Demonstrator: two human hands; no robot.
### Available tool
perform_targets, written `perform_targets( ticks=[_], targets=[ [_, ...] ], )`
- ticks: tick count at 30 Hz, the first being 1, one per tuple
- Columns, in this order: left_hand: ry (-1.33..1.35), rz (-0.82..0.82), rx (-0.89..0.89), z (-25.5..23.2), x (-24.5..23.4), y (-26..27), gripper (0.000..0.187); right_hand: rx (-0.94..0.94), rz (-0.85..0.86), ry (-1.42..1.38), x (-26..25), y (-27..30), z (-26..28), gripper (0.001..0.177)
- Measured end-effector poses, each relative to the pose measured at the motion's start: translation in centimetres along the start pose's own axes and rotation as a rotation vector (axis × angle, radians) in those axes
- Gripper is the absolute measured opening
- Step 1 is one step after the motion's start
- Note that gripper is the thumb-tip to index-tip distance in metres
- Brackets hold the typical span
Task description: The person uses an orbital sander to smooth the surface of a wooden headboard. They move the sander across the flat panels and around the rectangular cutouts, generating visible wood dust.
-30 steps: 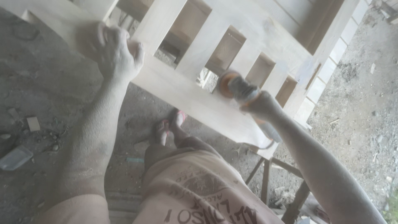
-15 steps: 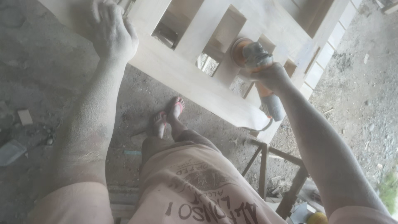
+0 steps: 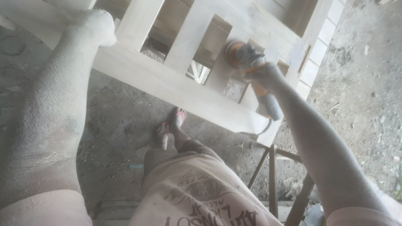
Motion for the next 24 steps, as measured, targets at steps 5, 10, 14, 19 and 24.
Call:
perform_targets(
  ticks=[5,10,14,19,24],
  targets=[
    [-0.068,0.150,-0.025,-1.2,0.1,-0.1,0.023,0.193,0.018,-0.220,-0.9,2.8,0.4,0.059],
    [-0.315,0.115,0.131,-0.5,2.3,-1.3,0.029,0.044,0.139,-0.174,1.1,8.1,4.8,0.054],
    [-0.279,-0.307,0.181,-0.2,1.6,-1.3,0.034,0.173,0.152,-0.225,1.1,4.7,1.9,0.056],
    [-0.061,-0.470,0.028,0.2,0.9,-0.2,0.035,0.230,0.045,-0.253,-4.5,-3.6,-2.0,0.066],
    [0.393,-0.657,-0.020,1.1,1.2,0.5,0.026,0.084,-0.023,-0.045,-10.3,-9.3,0.2,0.058]
  ],
)
Point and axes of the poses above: each hand's wrist, its own y-axis away from the middle knuckle, its own x-axis out of the palm, z = x × y, the point moved 7 cm from there along -y, towards the middle knuckle, and after that the axes turned 2 degrees about y, right-handed, at the moved point
